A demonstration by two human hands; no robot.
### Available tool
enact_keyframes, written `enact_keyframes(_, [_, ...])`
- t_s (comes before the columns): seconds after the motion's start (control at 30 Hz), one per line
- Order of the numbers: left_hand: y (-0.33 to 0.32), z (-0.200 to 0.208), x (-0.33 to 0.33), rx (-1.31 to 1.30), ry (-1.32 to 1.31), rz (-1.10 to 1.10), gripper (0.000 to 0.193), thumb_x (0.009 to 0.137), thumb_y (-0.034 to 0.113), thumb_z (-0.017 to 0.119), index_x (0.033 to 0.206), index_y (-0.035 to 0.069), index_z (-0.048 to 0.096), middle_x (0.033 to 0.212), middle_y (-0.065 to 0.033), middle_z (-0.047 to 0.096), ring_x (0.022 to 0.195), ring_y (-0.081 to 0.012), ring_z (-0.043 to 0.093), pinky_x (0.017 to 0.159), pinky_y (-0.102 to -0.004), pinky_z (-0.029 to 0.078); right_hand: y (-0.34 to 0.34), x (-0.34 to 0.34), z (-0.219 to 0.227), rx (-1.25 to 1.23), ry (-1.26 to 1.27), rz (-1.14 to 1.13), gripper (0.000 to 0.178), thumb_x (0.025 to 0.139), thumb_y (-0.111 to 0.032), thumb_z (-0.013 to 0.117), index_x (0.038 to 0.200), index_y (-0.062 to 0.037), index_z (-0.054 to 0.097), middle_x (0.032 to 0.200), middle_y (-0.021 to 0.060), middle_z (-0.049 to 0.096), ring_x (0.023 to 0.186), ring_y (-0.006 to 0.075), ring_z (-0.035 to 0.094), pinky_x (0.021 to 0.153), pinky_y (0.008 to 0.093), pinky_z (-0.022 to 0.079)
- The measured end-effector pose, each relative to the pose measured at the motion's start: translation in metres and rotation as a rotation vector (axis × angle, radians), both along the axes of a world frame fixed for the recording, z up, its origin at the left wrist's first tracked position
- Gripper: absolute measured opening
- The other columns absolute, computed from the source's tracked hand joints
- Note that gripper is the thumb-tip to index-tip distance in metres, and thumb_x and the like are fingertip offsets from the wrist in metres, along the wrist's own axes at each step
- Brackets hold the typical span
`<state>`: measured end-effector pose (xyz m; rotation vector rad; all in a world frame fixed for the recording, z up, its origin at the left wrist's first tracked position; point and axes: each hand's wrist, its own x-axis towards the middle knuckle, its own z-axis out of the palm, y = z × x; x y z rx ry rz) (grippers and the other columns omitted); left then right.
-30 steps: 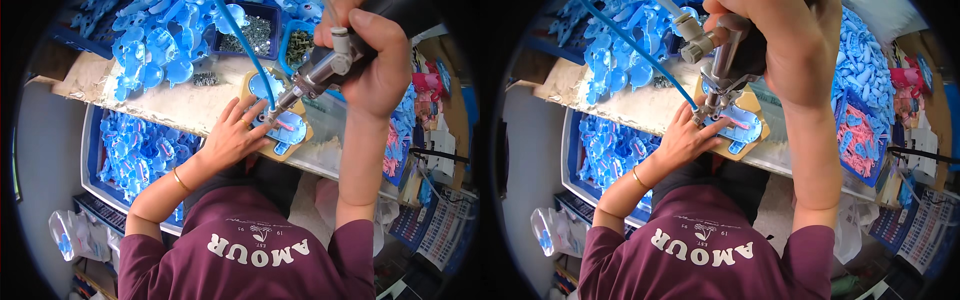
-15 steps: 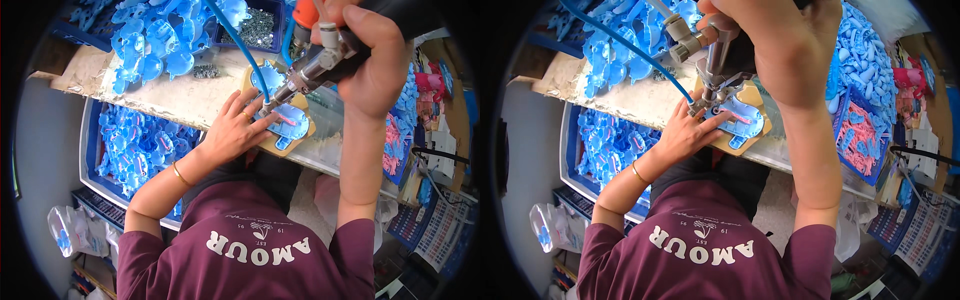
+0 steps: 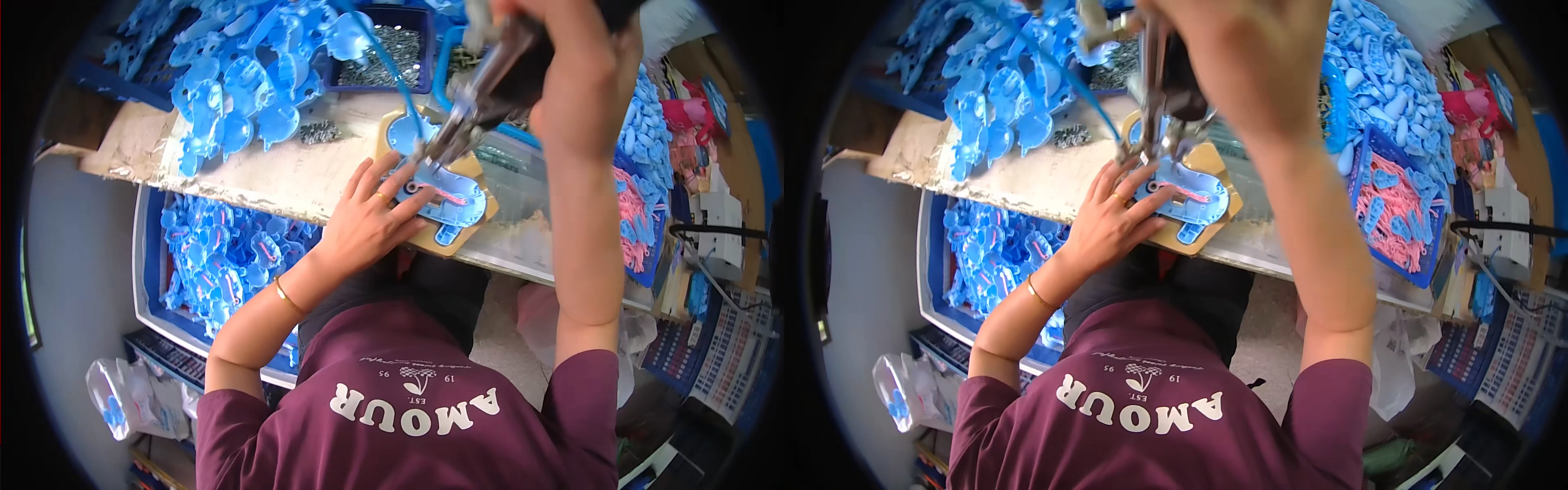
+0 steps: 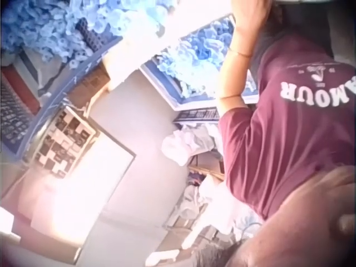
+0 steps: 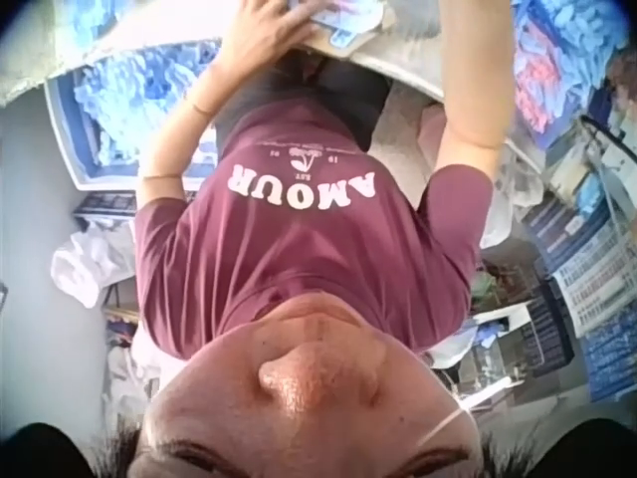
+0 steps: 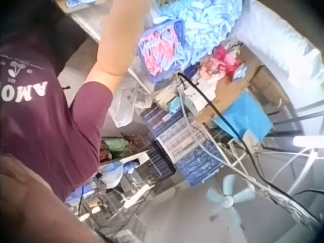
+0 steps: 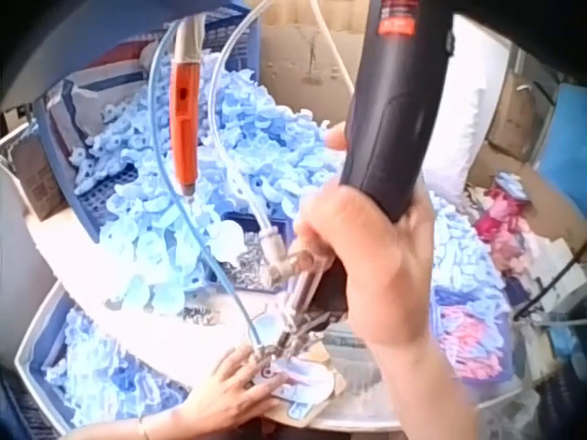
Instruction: Assembling and packaging blue plastic hippopotamus toys at a factory workbench.
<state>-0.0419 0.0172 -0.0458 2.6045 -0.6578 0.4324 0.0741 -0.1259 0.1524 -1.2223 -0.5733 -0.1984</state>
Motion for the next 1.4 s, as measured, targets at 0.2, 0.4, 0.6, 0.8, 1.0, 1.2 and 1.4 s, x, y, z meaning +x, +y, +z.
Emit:
enact_keyframes(0.2, [0.001, 0.021, 0.004, -0.074, -0.035, -0.099, 0.020, 0.084, 0.019, 0.077, 0.097, 0.010, 0.064, 0.131, -0.0076, 0.062, 0.134, -0.0355, 0.049, 0.116, -0.0565, 0.034, -0.044, 0.062, 0.054, -0.254, -0.185, 0.064, 0.047, 0.095, -0.038, 0.074, 0.120, -0.0033, 0.056, 0.090, 0.0048, 0.065, 0.078, 0.0089, 0.063, 0.069, 0.0236, 0.051])
enact_keyframes(0.4, [0.072, 0.112, -0.027, -0.434, 0.423, -0.155, 0.017, 0.078, 0.011, 0.079, 0.086, 0.004, 0.065, 0.102, -0.0116, 0.069, 0.103, -0.0343, 0.064, 0.096, -0.0450, 0.048, -0.175, 0.146, 0.006, -0.803, -0.271, -0.478, 0.035, 0.098, -0.030, 0.068, 0.118, -0.0007, 0.063, 0.099, 0.0087, 0.071, 0.089, 0.0155, 0.069, 0.077, 0.0297, 0.053])
enact_keyframes(0.6, [0.150, 0.187, -0.105, 0.030, 0.906, 0.217, 0.026, 0.078, 0.018, 0.078, 0.097, 0.002, 0.070, 0.104, -0.0154, 0.071, 0.103, -0.0350, 0.066, 0.095, -0.0420, 0.049, -0.226, 0.184, -0.132, -1.210, -0.264, -0.640, 0.027, 0.093, -0.010, 0.064, 0.119, -0.0089, 0.071, 0.105, 0.0101, 0.074, 0.093, 0.0273, 0.070, 0.084, 0.0385, 0.055])
enact_keyframes(0.8, [0.130, 0.167, -0.099, 0.044, 0.711, 0.493, 0.049, 0.085, 0.020, 0.075, 0.130, 0.002, 0.063, 0.126, -0.0194, 0.067, 0.120, -0.0391, 0.059, 0.104, -0.0460, 0.045, -0.195, 0.202, -0.166, -1.542, -0.496, -0.754, 0.029, 0.091, -0.006, 0.062, 0.119, -0.0115, 0.065, 0.111, 0.0139, 0.070, 0.101, 0.0393, 0.066, 0.086, 0.0480, 0.053])
enact_keyframes(1.0, [0.074, 0.139, -0.048, -0.057, 0.562, 0.031, 0.045, 0.085, 0.014, 0.077, 0.127, 0.004, 0.065, 0.125, -0.0183, 0.068, 0.115, -0.0384, 0.064, 0.098, -0.0450, 0.051, -0.195, 0.147, -0.128, -1.437, -0.506, -0.739, 0.026, 0.087, -0.018, 0.073, 0.108, -0.0078, 0.063, 0.097, 0.0156, 0.070, 0.092, 0.0355, 0.068, 0.079, 0.0464, 0.054])
enact_keyframes(1.2, [-0.026, 0.096, 0.009, -0.217, 0.262, -0.145, 0.055, 0.085, 0.010, 0.075, 0.138, 0.008, 0.058, 0.136, -0.0165, 0.062, 0.116, -0.0369, 0.064, 0.095, -0.0440, 0.054, -0.140, 0.013, -0.098, -1.155, 0.203, 0.043, 0.037, 0.079, -0.028, 0.084, 0.096, -0.0059, 0.060, 0.079, 0.0048, 0.065, 0.073, 0.0133, 0.061, 0.066, 0.0308, 0.049])
enact_keyframes(1.4, [-0.069, 0.067, 0.045, -0.134, 0.062, -0.232, 0.055, 0.079, 0.000, 0.073, 0.132, 0.009, 0.060, 0.113, -0.0094, 0.069, 0.093, -0.0300, 0.067, 0.077, -0.0399, 0.057, -0.139, -0.018, -0.090, -1.043, 0.305, 0.321, 0.035, 0.082, -0.025, 0.082, 0.100, -0.0041, 0.061, 0.081, 0.0064, 0.067, 0.074, 0.0167, 0.063, 0.067, 0.0335, 0.050])
